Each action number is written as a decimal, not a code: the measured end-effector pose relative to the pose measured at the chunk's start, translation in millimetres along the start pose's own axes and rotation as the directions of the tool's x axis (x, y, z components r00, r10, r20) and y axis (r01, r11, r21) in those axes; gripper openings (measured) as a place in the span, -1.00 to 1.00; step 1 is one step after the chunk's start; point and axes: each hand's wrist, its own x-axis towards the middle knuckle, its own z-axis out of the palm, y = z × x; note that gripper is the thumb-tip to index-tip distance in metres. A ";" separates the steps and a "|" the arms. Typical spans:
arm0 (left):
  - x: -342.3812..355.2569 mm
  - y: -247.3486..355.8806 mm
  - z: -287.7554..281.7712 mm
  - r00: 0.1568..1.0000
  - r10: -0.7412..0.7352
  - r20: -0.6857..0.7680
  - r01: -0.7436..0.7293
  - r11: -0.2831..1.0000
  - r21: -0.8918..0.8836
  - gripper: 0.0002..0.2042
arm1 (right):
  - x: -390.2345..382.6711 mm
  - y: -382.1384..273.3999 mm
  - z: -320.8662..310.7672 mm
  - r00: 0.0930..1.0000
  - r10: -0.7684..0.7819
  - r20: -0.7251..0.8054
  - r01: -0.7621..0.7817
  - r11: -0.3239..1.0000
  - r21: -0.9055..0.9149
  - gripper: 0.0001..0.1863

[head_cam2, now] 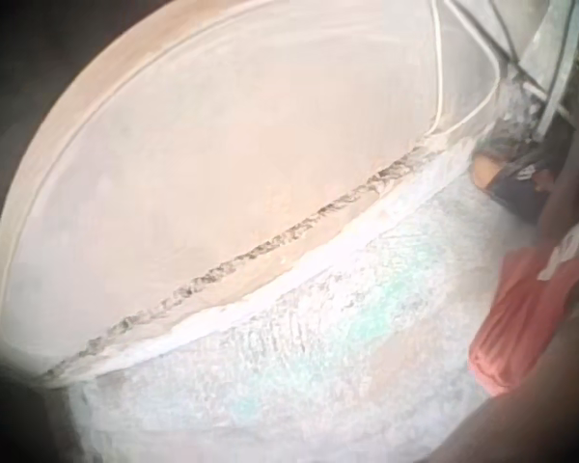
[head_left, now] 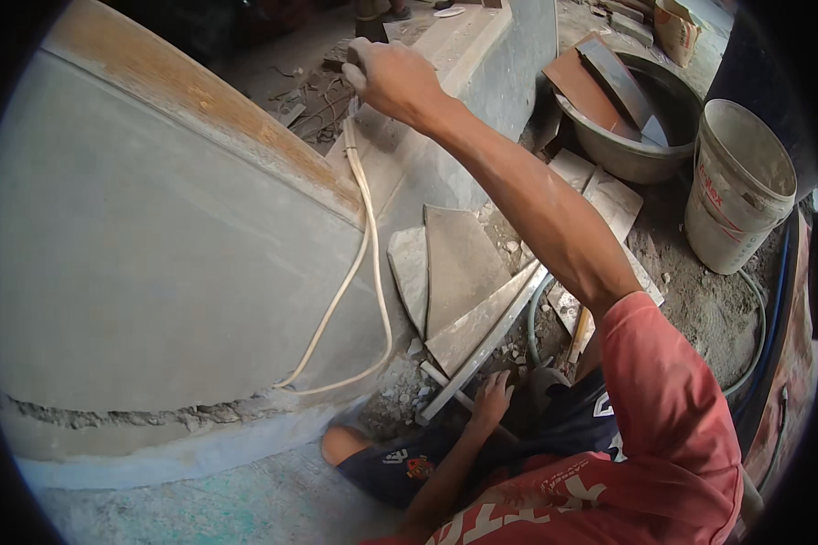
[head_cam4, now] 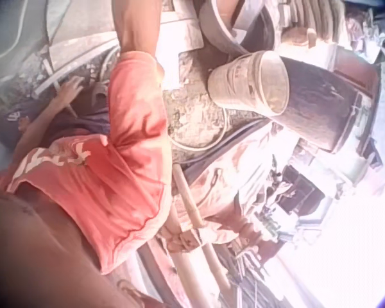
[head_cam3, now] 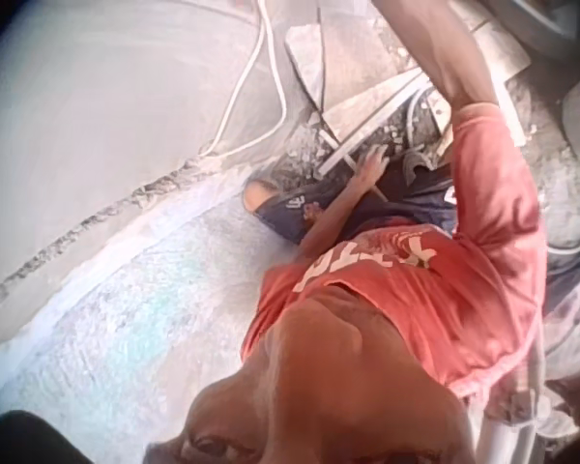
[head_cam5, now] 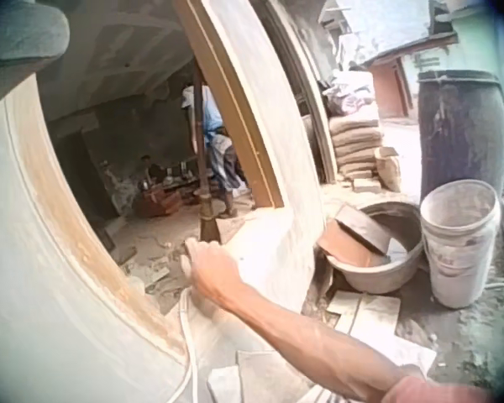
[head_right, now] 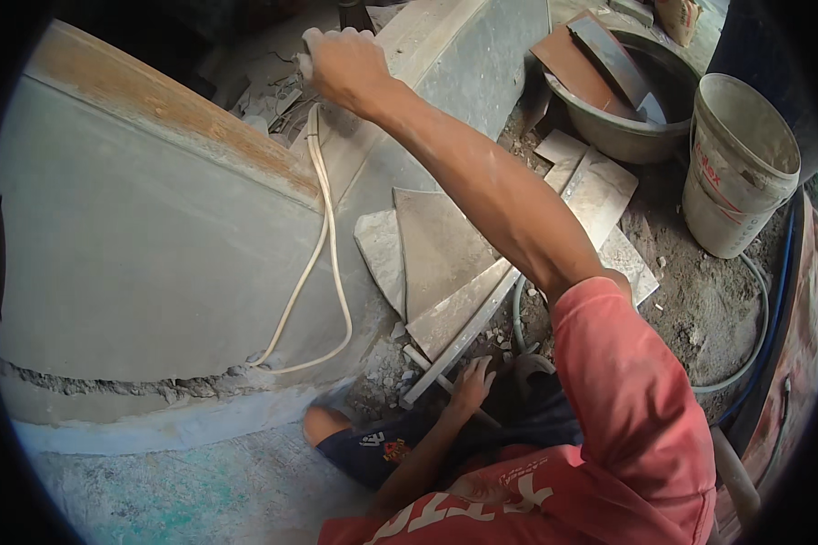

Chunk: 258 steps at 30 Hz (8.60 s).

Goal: Installing or repairing electrical wiring in a wall channel using a hammer and a screwdriver.

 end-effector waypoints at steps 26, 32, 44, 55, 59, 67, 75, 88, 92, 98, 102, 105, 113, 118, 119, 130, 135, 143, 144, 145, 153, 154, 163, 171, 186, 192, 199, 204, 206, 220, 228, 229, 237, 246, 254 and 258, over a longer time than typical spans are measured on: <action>35.1 151.6 -328.2 0.529 0.147 -0.836 -0.161 0.984 0.071 -0.46 | -26.2 -107.9 -128.3 0.930 0.253 -0.266 0.246 0.110 0.963 -0.79; 70.9 194.6 -379.9 0.727 0.254 -0.638 -0.296 0.954 0.042 -0.23 | -108.3 -130.6 -158.9 0.895 0.077 -0.440 0.399 0.307 0.864 -0.51; -37.5 171.7 -318.6 0.633 0.521 -0.572 -0.647 0.762 -0.023 -0.60 | -165.4 -79.9 -175.0 0.931 -0.362 -0.050 0.354 0.926 -0.131 -0.65; -73.1 104.1 -259.7 0.755 -0.028 -0.655 -0.220 0.931 -0.292 -0.82 | -109.4 -112.4 -240.0 0.089 -0.620 0.779 0.155 0.782 0.604 -0.79; -70.4 82.7 -244.9 0.453 -0.001 -0.892 -0.172 0.981 -0.088 -0.94 | -147.5 -127.1 -276.2 -0.206 -0.705 0.679 -0.274 0.708 0.651 -0.69; -14.2 72.7 -337.8 0.092 0.470 -0.878 -0.524 0.772 0.359 -0.59 | -241.3 -67.2 -196.3 -0.487 -0.443 0.753 -0.514 0.842 0.163 -0.68; 10.1 75.1 -350.2 0.036 0.515 -0.856 -0.668 0.650 0.363 -0.63 | -241.9 -114.4 -182.2 -0.191 -0.652 0.734 -0.728 0.596 0.340 -0.36; -86.7 30.3 -223.3 -0.024 -0.301 -0.953 0.219 0.929 -0.299 -0.47 | -256.6 15.1 -19.6 0.817 0.182 0.546 -0.133 0.983 -0.128 -0.73; -99.5 18.1 -212.8 0.068 -0.247 -0.967 0.280 0.935 -0.219 -0.37 | -250.5 64.3 -6.7 0.747 0.423 0.513 -0.215 0.884 -0.415 -0.54; -99.5 27.0 -193.7 0.122 -0.375 -0.919 0.212 0.914 -0.345 -0.36 | -303.1 91.4 21.2 0.762 0.465 0.451 -0.360 0.883 -0.301 -0.36; -110.3 27.0 -194.3 0.237 -0.410 -0.881 0.302 0.893 -0.335 -0.39 | -319.1 79.2 20.3 0.739 0.517 0.433 -0.615 0.780 0.118 -0.53; -122.2 23.9 -194.5 0.285 -0.503 -0.816 0.518 0.797 -0.311 -0.49 | -295.8 10.8 -27.4 0.566 0.548 0.616 -0.824 0.395 0.405 -0.77; -152.5 -16.4 -205.6 0.361 -0.915 -0.180 -0.468 -0.010 -0.884 -0.57 | -254.5 -119.0 -85.7 0.673 0.282 0.684 -0.739 0.271 0.616 -0.72; -139.8 -6.3 -212.4 0.186 -0.870 -0.457 0.363 0.493 -0.791 -0.59 | -280.0 -196.5 -82.0 0.767 0.153 0.624 -0.640 0.255 0.725 -0.67; -128.2 6.3 -229.3 0.189 -0.845 -0.501 0.486 0.523 -0.700 -0.61 | -282.4 -206.4 -80.1 0.755 0.120 0.645 -0.645 0.317 0.696 -0.66; -90.1 33.9 -279.2 0.292 -0.709 -0.642 0.271 0.705 -0.656 -0.60 | -296.0 -228.2 -25.7 0.768 0.100 0.633 -0.613 0.402 0.680 -0.68; -101.8 -13.1 -244.5 0.178 -0.582 -0.794 0.685 0.653 -0.325 -0.23 | -297.4 -160.9 -42.6 0.768 0.283 0.575 -0.617 0.569 0.544 -0.70; -81.6 -52.4 -229.3 0.416 -0.674 -0.610 0.425 0.738 -0.525 -0.64 | -335.4 6.9 -39.2 0.823 0.197 0.532 -0.214 0.976 -0.030 -0.69; -75.7 -35.8 -236.1 0.407 -0.727 -0.554 0.246 0.671 -0.700 -0.70 | -340.4 24.4 -33.9 0.822 0.164 0.545 -0.210 0.978 0.022 -0.63; -72.6 -15.8 -245.2 0.405 -0.775 -0.485 0.061 0.552 -0.832 -0.75 | -337.8 16.8 -32.2 0.816 0.155 0.557 -0.204 0.979 0.027 -0.63; -9.1 30.9 -334.2 0.370 -0.891 -0.263 -0.385 0.110 -0.916 -0.74 | -332.2 -37.9 -24.0 0.687 0.250 0.682 -0.495 0.848 0.188 -0.50; -0.5 25.1 -330.6 0.255 -0.866 -0.430 -0.310 0.348 -0.885 -0.73 | -329.8 -45.3 -29.9 0.664 0.269 0.698 -0.518 0.838 0.171 -0.49; -22.7 11.2 -325.1 0.057 -0.549 -0.834 0.078 0.835 -0.545 -0.76 | -325.7 -30.1 -38.2 0.580 0.223 0.784 -0.300 0.953 -0.049 -0.32; -4.6 -13.8 -338.8 0.109 -0.671 -0.733 0.094 0.741 -0.665 -0.78 | -283.6 -122.6 -37.7 0.526 0.059 0.848 0.336 0.902 -0.271 -0.53; 5.0 -51.7 -347.1 0.225 -0.770 -0.597 0.119 0.630 -0.767 -0.79 | -348.0 -233.3 1.1 0.426 -0.301 0.853 -0.791 0.335 0.513 -0.80; -71.3 27.4 -342.6 0.491 -0.533 -0.689 0.570 0.795 -0.209 -0.60 | -314.9 -247.7 55.7 0.798 -0.408 0.443 -0.200 0.515 0.833 -0.75; -113.0 16.5 -317.6 0.123 -0.250 -0.960 0.554 0.820 -0.143 -0.65 | -307.5 -258.5 33.5 0.283 -0.074 0.956 -0.818 0.503 0.280 -0.71; -105.4 13.3 -299.9 0.193 -0.954 -0.232 0.111 0.256 -0.960 -0.58 | -354.8 -221.6 7.1 0.459 -0.339 0.821 -0.335 0.790 0.513 -0.72; -98.2 6.8 -295.5 0.397 -0.906 -0.148 -0.008 0.158 -0.987 -0.56 | -354.8 -213.5 -5.0 0.377 -0.419 0.826 -0.170 0.846 0.506 -0.74; -73.2 32.3 -335.6 0.396 -0.882 -0.254 -0.421 0.071 -0.904 -0.71 | -253.3 40.1 -38.2 0.267 -0.484 0.833 0.843 0.536 0.042 -0.73; -38.1 5.9 -342.4 0.345 -0.896 -0.281 -0.391 0.134 -0.910 -0.78 | -265.1 -47.4 -63.9 0.462 -0.645 0.608 0.742 0.657 0.134 -0.71; -34.7 1.3 -342.5 0.346 -0.896 -0.280 -0.340 0.159 -0.927 -0.80 | -265.2 -72.6 -71.2 0.473 -0.672 0.570 0.681 0.690 0.247 -0.67; -45.4 -18.7 -336.6 0.479 -0.803 -0.354 0.043 0.424 -0.905 -0.75 | -267.2 -170.2 -60.1 0.449 -0.739 0.503 0.750 0.617 0.237 -0.50; -81.3 -21.0 -337.7 0.568 -0.743 -0.354 0.110 0.495 -0.862 -0.69 | -256.8 -210.5 -28.4 0.486 -0.770 0.413 0.774 0.599 0.206 -0.55; -63.9 -20.0 -313.9 0.346 -0.810 -0.473 -0.267 0.399 -0.878 -0.76 | -251.8 -237.9 -27.8 0.413 -0.799 0.437 0.727 0.578 0.370 -0.39; -64.8 -37.4 -310.0 0.559 -0.770 -0.308 -0.415 0.062 -0.908 -0.74 | -249.5 -230.5 -20.3 0.474 -0.828 0.301 0.649 0.559 0.516 -0.56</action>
